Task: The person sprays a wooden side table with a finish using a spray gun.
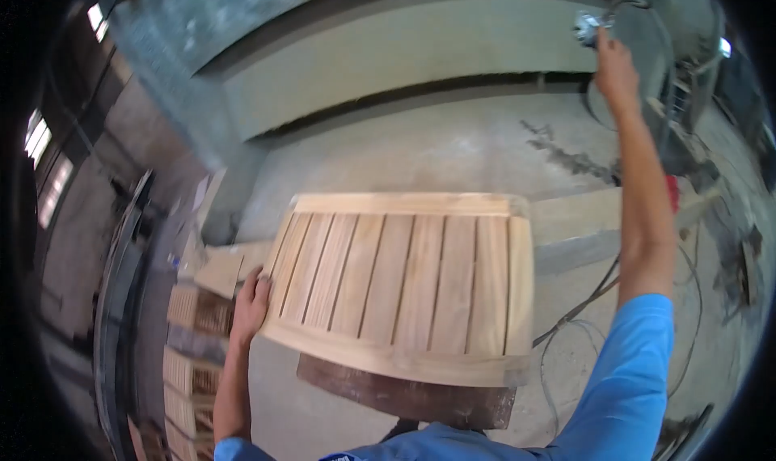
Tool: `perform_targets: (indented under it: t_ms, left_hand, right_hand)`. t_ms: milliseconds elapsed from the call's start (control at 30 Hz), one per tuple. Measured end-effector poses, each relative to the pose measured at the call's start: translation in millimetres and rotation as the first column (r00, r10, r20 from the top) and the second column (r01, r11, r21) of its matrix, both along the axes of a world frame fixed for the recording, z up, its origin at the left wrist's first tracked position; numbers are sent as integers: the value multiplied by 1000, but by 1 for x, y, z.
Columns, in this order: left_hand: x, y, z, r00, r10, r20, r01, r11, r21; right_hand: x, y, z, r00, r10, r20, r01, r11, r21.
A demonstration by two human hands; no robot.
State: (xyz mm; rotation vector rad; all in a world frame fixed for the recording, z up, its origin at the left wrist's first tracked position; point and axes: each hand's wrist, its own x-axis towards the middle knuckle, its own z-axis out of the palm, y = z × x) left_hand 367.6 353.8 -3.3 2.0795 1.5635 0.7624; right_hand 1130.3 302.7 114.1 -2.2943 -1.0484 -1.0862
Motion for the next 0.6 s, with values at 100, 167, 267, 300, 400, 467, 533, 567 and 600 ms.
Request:
perform_targets:
  t_ms: [100, 167, 267, 300, 400, 467, 533, 567, 600]
  left_hand:
    - [-2, -7, -2, 999, 38, -14, -37, 999, 16]
    - [-2, -12, -8, 999, 35, 1, -35, 999, 21]
    - [-4, -20, -10, 1000, 15, 24, -16, 999, 42]
    - [-4, -20, -10, 999, 4, 53, -7, 997, 71]
    - [-6, -22, -13, 992, -88, 86, 79, 991, 104]
    - [-8, -25, -12, 990, -142, 14, 138, 974, 182]
    - [-9, -28, -17, 978, -208, 2, 203, 954, 221]
    - [-10, -28, -19, 968, -249, -10, 243, 935, 258]
    - [-9, -30, -20, 959, -282, -4, 274, 927, 257]
  right_hand:
    - [-4, 5, 11, 998, -21, -60, 23, 999, 37]
    - [14, 3, 18, 997, 74, 20, -75, 992, 106]
    - [-25, -23, 50, 952, 297, -77, -267, 926, 265]
    - [-47, -41, 67, 871, 434, -231, -333, 866, 374]
    - [-75, -99, 110, 765, 561, -314, -428, 809, 402]
    - [-96, -144, 130, 808, 550, -209, -461, 812, 358]
    - [-131, -191, 143, 840, 532, -102, -483, 820, 306]
    - [-159, -215, 149, 852, 520, -66, -476, 820, 318]
    - [-186, -242, 151, 862, 506, -30, -470, 820, 327]
